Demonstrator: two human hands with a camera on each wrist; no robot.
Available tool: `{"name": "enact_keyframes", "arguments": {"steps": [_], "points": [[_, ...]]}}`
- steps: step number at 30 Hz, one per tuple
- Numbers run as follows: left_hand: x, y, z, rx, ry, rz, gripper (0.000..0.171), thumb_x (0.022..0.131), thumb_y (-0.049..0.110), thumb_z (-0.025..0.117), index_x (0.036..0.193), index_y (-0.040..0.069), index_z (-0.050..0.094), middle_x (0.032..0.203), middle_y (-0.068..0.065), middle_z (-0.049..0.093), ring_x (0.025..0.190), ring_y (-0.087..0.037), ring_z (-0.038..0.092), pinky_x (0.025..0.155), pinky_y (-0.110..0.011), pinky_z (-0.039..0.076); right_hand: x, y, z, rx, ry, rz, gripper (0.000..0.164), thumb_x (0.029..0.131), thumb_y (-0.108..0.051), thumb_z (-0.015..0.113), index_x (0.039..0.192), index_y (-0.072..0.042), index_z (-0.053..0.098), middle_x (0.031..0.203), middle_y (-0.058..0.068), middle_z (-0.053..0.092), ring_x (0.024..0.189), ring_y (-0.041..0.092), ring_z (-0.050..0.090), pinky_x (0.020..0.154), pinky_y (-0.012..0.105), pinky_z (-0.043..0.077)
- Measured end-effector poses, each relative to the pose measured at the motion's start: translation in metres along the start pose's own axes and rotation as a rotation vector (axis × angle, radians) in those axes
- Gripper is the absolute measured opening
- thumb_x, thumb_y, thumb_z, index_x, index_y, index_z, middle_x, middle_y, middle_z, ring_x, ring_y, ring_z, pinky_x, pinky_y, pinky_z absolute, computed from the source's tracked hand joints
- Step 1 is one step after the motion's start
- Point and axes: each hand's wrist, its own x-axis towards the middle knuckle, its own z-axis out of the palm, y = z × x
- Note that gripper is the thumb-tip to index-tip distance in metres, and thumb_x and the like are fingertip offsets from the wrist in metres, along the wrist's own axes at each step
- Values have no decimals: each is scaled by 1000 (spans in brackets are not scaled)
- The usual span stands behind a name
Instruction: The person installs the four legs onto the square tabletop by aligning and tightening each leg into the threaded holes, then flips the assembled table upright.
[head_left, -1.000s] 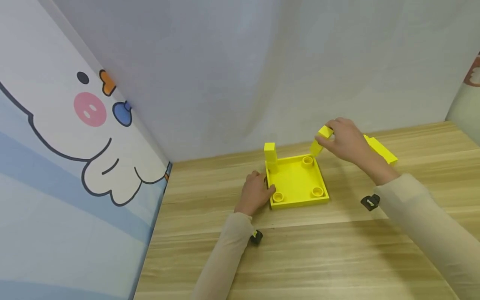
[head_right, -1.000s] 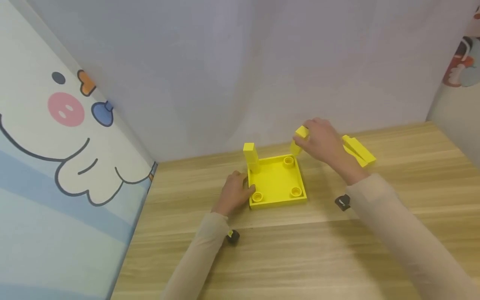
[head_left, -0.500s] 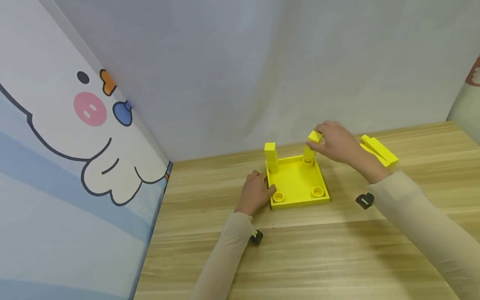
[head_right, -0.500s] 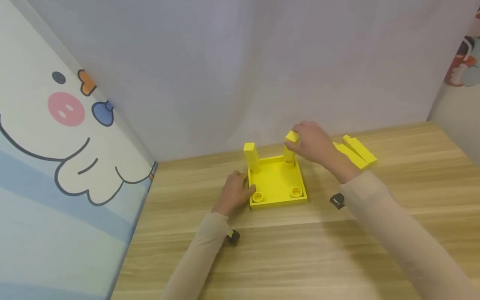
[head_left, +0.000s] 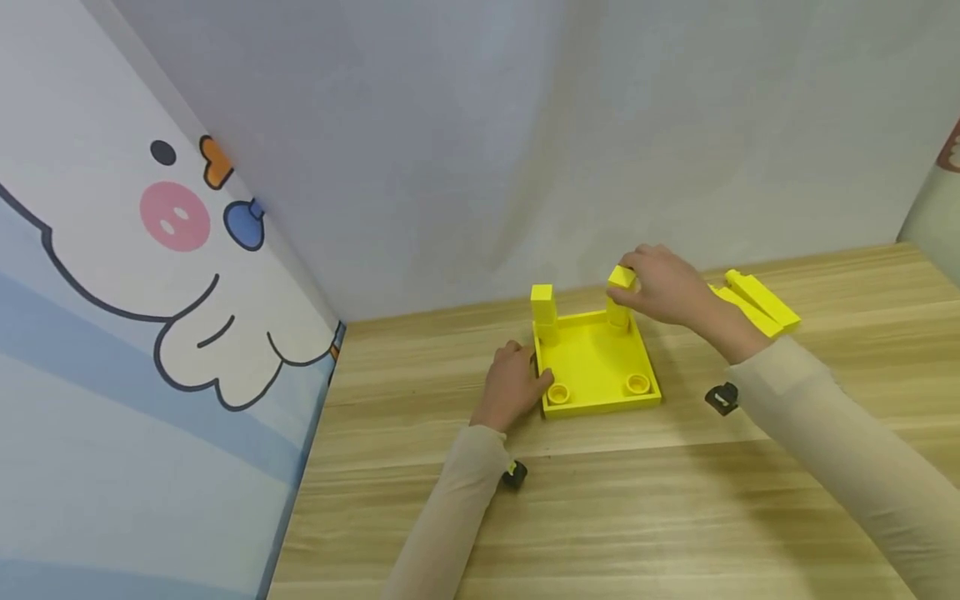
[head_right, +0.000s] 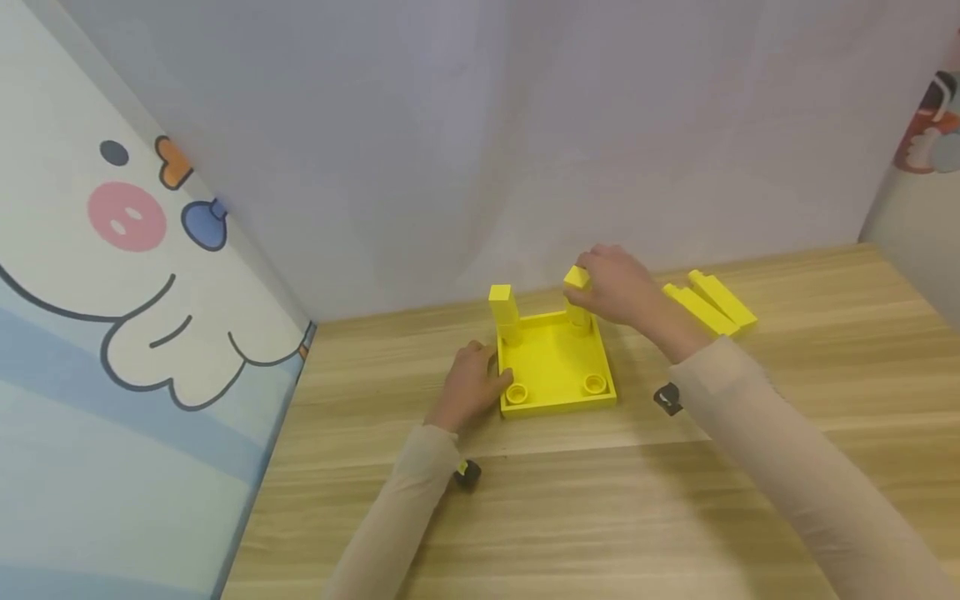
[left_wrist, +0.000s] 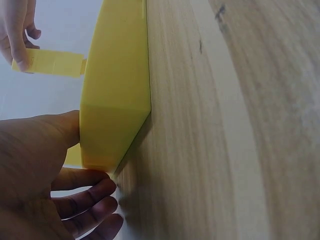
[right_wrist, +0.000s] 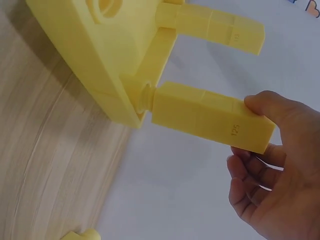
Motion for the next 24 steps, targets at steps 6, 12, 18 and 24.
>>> {"name": "enact_keyframes", "arguments": {"steps": [6, 12, 18, 24], "points": [[0, 1, 0, -1, -9, -5, 52, 97, 34, 61, 134, -2, 63, 129, -17, 62, 111, -29, 56, 98, -40, 51, -2, 1, 1, -68, 60, 20, 52, 95, -37, 66, 122, 7, 62, 118, 26, 67, 107, 43, 63, 89, 56, 53], [2, 0, 1, 6, -2, -4, 52, 97, 35, 61, 135, -1, 63, 129, -16, 62, 110, -29, 56, 96, -40, 51, -2, 0, 1, -136, 90, 42, 52, 95, -43, 64, 115, 5, 65, 110, 23, 69, 97, 40, 65, 79, 53, 55], [0, 3, 1, 2, -13, -17, 53, 97, 36, 62, 135, -1, 62, 129, -16, 62, 110, -29, 56, 96, -41, 51, -5, -1, -1, -136, 46, 61, 57, 92, -48, 67, 121, 0, 65, 117, 20, 69, 102, 39, 64, 84, 53, 54], [1, 5, 1, -2, -12, -26, 53, 98, 36, 62, 136, 0, 62, 130, -15, 61, 111, -29, 56, 97, -41, 51, -11, 1, -8, -147, -4, 31, 62, 91, -51, 69, 133, -5, 60, 129, 20, 65, 113, 42, 61, 91, 57, 52]]}}
